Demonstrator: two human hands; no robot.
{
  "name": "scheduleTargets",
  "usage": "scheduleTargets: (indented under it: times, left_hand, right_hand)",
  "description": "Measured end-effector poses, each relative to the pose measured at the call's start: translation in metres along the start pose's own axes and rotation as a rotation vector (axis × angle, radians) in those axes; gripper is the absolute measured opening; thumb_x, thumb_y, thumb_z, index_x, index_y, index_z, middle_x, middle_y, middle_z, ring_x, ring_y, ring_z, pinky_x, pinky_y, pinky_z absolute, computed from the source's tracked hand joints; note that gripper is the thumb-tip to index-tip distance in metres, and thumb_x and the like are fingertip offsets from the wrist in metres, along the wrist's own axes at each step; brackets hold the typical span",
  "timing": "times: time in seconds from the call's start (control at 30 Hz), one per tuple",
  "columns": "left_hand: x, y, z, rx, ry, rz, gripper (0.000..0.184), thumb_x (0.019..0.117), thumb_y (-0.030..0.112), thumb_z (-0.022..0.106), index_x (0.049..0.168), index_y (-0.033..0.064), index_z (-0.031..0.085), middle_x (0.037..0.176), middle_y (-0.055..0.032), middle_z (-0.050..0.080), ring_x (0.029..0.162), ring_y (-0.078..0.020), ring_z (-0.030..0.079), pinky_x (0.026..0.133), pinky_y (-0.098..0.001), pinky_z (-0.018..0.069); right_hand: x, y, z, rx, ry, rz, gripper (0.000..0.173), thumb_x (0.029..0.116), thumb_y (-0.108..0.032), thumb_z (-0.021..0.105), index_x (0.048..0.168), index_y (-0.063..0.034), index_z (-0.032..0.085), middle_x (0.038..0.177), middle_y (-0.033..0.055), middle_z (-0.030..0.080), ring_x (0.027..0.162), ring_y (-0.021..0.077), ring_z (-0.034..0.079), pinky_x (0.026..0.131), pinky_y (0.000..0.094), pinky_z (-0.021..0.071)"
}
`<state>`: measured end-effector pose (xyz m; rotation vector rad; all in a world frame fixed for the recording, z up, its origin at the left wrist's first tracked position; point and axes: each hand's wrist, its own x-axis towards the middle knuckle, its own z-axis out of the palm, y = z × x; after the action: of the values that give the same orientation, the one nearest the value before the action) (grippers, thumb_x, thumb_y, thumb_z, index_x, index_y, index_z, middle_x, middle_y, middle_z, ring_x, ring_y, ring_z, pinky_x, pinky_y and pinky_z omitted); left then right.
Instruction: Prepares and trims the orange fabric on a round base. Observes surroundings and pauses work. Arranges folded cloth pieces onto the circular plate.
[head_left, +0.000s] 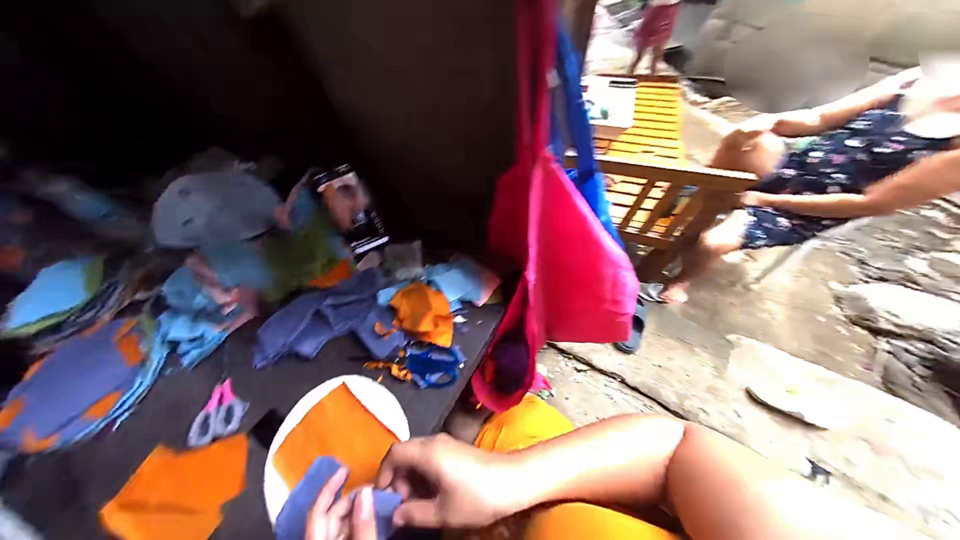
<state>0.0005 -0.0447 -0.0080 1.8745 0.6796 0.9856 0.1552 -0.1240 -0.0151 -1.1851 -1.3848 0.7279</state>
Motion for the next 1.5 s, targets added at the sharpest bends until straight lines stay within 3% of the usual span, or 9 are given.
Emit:
scheduleTargets:
  times: [0.13, 0.23, 0.33, 0.5, 0.7, 0.83, 0.97, 1.17, 1.5]
  left_hand:
    - [0.000, 0.008, 0.009, 0.031, 0.085, -0.069, 0.029, 0.0934, -0.007, 0.055, 0.121, -0.0146, 0.056, 0.087, 0.0061, 0.071, 0.079, 0.0086, 0.065, 0.076, -0.0132, 0.0552]
    - [0.000, 0.004, 0.006, -0.203, 0.048, -0.172, 0.028, 0.0996, 0.003, 0.048, 0.125, -0.0053, 0.057, 0.105, 0.0072, 0.068, 0.092, 0.0035, 0.065, 0.084, -0.0175, 0.0552]
    - [0.001, 0.005, 0.006, -0.402, -0.068, -0.277, 0.036, 0.0954, 0.014, 0.064, 0.128, 0.0008, 0.057, 0.116, 0.0055, 0.068, 0.105, -0.0010, 0.065, 0.090, -0.0216, 0.0555]
    - [0.007, 0.009, 0.012, -0.449, -0.042, -0.344, 0.027, 0.0922, -0.004, 0.057, 0.119, -0.0023, 0.061, 0.103, -0.0008, 0.072, 0.095, -0.0072, 0.070, 0.086, -0.0258, 0.0592]
    - [0.012, 0.005, 0.005, -0.346, -0.100, -0.235, 0.033, 0.0952, -0.002, 0.055, 0.127, -0.0078, 0.059, 0.113, -0.0033, 0.071, 0.104, -0.0043, 0.067, 0.093, -0.0233, 0.0553]
    - [0.010, 0.005, 0.000, -0.212, -0.128, -0.195, 0.038, 0.0918, 0.000, 0.062, 0.129, -0.0070, 0.057, 0.103, -0.0033, 0.071, 0.095, -0.0038, 0.068, 0.087, -0.0218, 0.0569]
    - [0.002, 0.005, -0.008, -0.090, -0.133, -0.144, 0.038, 0.0897, 0.006, 0.067, 0.125, -0.0047, 0.059, 0.094, 0.0006, 0.071, 0.086, -0.0011, 0.068, 0.078, -0.0175, 0.0567]
    - [-0.034, -0.003, -0.030, -0.069, -0.138, -0.242, 0.017, 0.0894, 0.009, 0.068, 0.104, -0.0007, 0.069, 0.089, 0.0028, 0.071, 0.075, 0.0042, 0.066, 0.069, -0.0136, 0.0558]
    - [-0.032, -0.002, -0.069, 0.307, 0.041, -0.239, 0.017, 0.0935, 0.014, 0.065, 0.099, -0.0003, 0.071, 0.077, 0.0003, 0.069, 0.066, 0.0030, 0.062, 0.063, -0.0134, 0.0521]
  right_hand:
    - [0.003, 0.000, -0.008, 0.011, -0.041, 0.065, 0.017, 0.0931, -0.004, 0.066, 0.104, 0.0076, 0.068, 0.091, 0.0178, 0.068, 0.081, 0.0183, 0.064, 0.076, 0.0299, 0.0521]
    - [0.008, 0.000, -0.012, 0.126, -0.030, 0.130, 0.015, 0.0944, -0.006, 0.064, 0.100, 0.0072, 0.068, 0.089, 0.0109, 0.066, 0.078, 0.0071, 0.059, 0.072, 0.0217, 0.0489]
    - [0.014, -0.002, -0.017, 0.242, 0.015, 0.191, 0.012, 0.0965, -0.009, 0.063, 0.097, 0.0031, 0.067, 0.081, -0.0014, 0.063, 0.072, -0.0029, 0.057, 0.068, 0.0150, 0.0482]
    - [0.019, -0.006, -0.029, 0.416, 0.060, 0.315, 0.008, 0.1012, -0.007, 0.054, 0.098, -0.0065, 0.061, 0.081, -0.0082, 0.066, 0.073, 0.0002, 0.064, 0.069, 0.0207, 0.0558]
    - [0.019, 0.002, -0.035, 0.680, 0.023, 0.395, 0.017, 0.1027, -0.017, 0.046, 0.110, -0.0103, 0.060, 0.093, -0.0053, 0.071, 0.079, 0.0040, 0.068, 0.068, 0.0213, 0.0578]
    - [0.021, -0.002, -0.030, 0.560, -0.147, 0.466, 0.029, 0.0929, -0.015, 0.065, 0.120, -0.0074, 0.060, 0.094, -0.0075, 0.069, 0.079, 0.0007, 0.066, 0.064, 0.0177, 0.0545]
    - [0.022, 0.000, -0.023, 0.510, -0.189, 0.405, 0.009, 0.0930, -0.005, 0.064, 0.097, -0.0129, 0.061, 0.085, -0.0097, 0.068, 0.075, -0.0012, 0.065, 0.065, 0.0168, 0.0534]
    - [0.017, 0.004, -0.026, 0.391, -0.252, 0.335, 0.015, 0.0904, -0.004, 0.068, 0.095, -0.0125, 0.057, 0.082, -0.0101, 0.066, 0.068, -0.0027, 0.063, 0.060, 0.0148, 0.0527]
    - [0.059, -0.004, 0.014, -0.128, -0.222, 0.193, 0.015, 0.0972, -0.015, 0.067, 0.099, -0.0003, 0.069, 0.076, -0.0004, 0.065, 0.061, -0.0027, 0.059, 0.059, 0.0147, 0.0512]
